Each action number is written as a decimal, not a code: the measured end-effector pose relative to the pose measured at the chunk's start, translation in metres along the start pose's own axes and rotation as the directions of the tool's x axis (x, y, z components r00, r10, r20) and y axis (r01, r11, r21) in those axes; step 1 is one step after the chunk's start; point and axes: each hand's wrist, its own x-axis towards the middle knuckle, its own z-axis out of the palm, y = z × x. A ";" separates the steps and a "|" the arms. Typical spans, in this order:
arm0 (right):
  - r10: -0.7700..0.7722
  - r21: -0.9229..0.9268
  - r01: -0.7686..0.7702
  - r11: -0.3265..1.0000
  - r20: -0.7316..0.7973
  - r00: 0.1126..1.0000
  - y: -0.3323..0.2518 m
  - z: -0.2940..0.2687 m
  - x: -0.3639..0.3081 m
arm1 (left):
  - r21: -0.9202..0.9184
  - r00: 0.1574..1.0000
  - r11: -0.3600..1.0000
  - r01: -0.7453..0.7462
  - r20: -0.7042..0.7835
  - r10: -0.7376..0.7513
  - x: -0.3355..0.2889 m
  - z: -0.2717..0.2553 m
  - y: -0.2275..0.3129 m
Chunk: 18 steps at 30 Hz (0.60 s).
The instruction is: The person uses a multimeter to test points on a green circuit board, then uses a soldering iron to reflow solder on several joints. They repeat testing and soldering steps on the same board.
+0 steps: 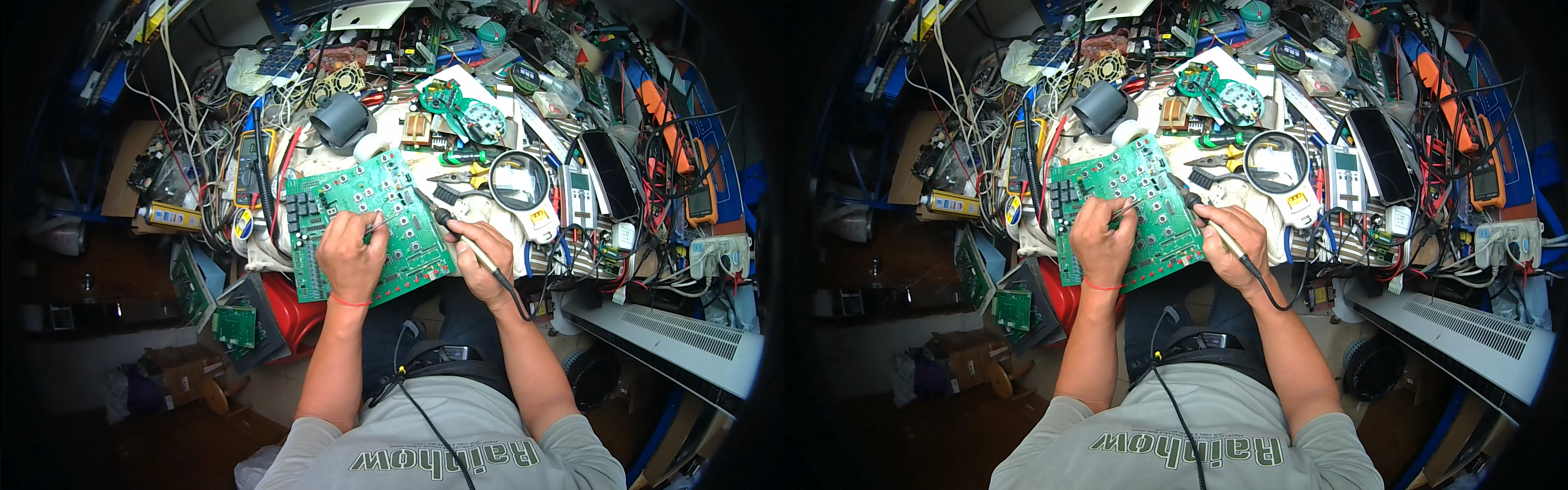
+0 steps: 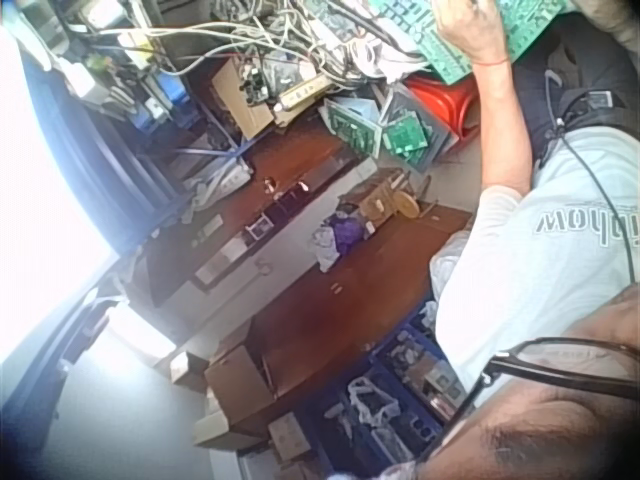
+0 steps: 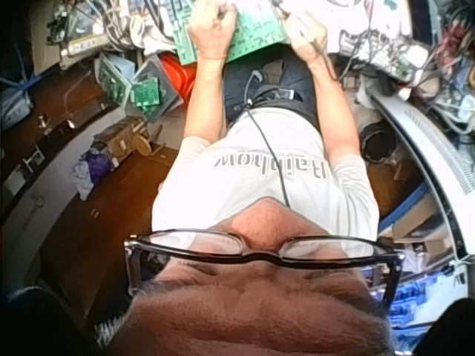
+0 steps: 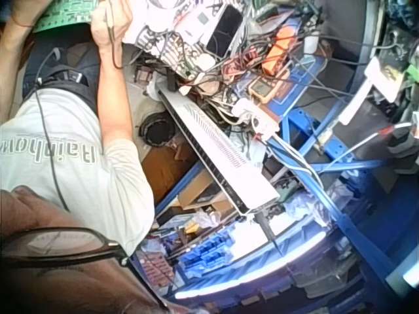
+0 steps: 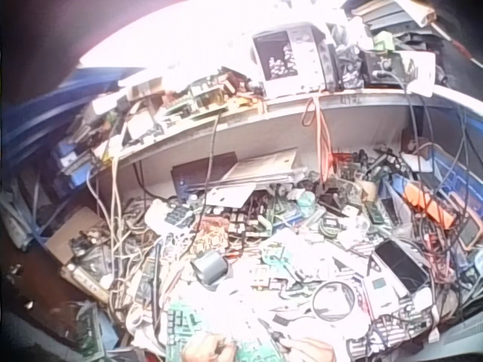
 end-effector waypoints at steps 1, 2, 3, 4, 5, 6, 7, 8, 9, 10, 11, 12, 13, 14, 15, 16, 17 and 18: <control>0.002 0.000 -0.002 1.000 0.001 1.000 0.000 0.000 0.000 | 0.002 1.000 1.000 -0.002 0.000 0.002 0.000 0.000 0.000; -0.002 -0.003 0.002 1.000 0.001 1.000 0.000 0.000 0.000 | 0.006 1.000 1.000 0.003 0.003 -0.003 -0.001 0.000 -0.001; -0.004 -0.008 0.004 1.000 0.002 1.000 0.000 0.000 0.000 | -0.021 1.000 1.000 0.016 -0.013 -0.017 -0.001 0.001 -0.001; -0.006 -0.012 0.006 1.000 0.003 1.000 0.000 -0.001 0.000 | -0.047 0.999 0.998 0.037 -0.027 -0.038 -0.001 0.001 -0.002; -0.001 0.012 0.001 1.000 -0.011 1.000 0.000 -0.001 -0.001 | -0.080 0.998 0.995 0.051 -0.041 -0.055 -0.001 0.001 -0.003; 0.005 0.036 -0.004 0.999 -0.025 1.000 0.000 -0.001 -0.002 | -0.072 0.997 0.996 0.057 -0.047 -0.060 -0.002 0.000 -0.005; 0.008 0.058 -0.006 0.998 -0.031 0.999 0.000 -0.001 -0.003 | -0.072 0.997 0.996 0.058 -0.053 -0.061 -0.002 -0.001 -0.006; 0.012 0.053 -0.011 0.999 -0.018 1.000 0.000 -0.001 -0.003 | -0.076 0.996 0.995 0.062 -0.060 -0.067 -0.003 -0.003 -0.007; 0.011 0.046 -0.011 0.999 0.002 1.000 0.000 -0.002 -0.004 | -0.065 0.997 0.996 0.058 -0.055 -0.061 -0.004 -0.003 -0.008; 0.024 0.041 -0.025 0.999 0.012 1.000 0.001 -0.002 -0.005 | -0.060 0.997 0.997 0.057 -0.050 -0.060 -0.005 -0.004 -0.008; 0.098 0.104 -0.099 0.990 0.008 0.995 0.000 0.000 -0.007 | -0.058 0.997 0.997 0.056 -0.043 -0.058 -0.006 -0.004 -0.008; 0.185 0.169 -0.182 0.969 0.001 0.983 -0.001 0.003 -0.009 | -0.050 0.998 0.997 0.056 -0.039 -0.058 -0.006 -0.004 -0.008; 0.259 0.228 -0.255 0.940 0.009 0.966 -0.001 0.004 -0.011 | -0.046 0.998 0.997 0.057 -0.034 -0.058 -0.007 -0.004 -0.007; 0.271 0.240 -0.264 0.934 0.005 0.963 -0.001 0.005 -0.011 | -0.048 0.998 0.997 0.058 -0.030 -0.060 -0.008 -0.004 -0.007; 0.272 0.247 -0.266 0.932 0.012 0.962 -0.001 0.005 -0.011 | -0.038 0.998 0.998 0.050 -0.034 -0.051 -0.008 -0.004 -0.007; 0.269 0.260 -0.262 0.929 0.010 0.963 -0.002 0.005 -0.010 | -0.034 0.998 0.999 0.042 -0.039 -0.043 -0.007 -0.004 -0.007; 0.298 0.271 -0.287 0.919 0.001 0.955 -0.002 0.004 -0.009 | -0.035 0.998 0.999 0.038 -0.042 -0.039 -0.007 -0.003 -0.008; 0.324 0.288 -0.306 0.907 -0.016 0.946 -0.003 0.003 -0.007 | -0.024 0.998 0.999 0.032 -0.047 -0.033 -0.007 -0.003 -0.008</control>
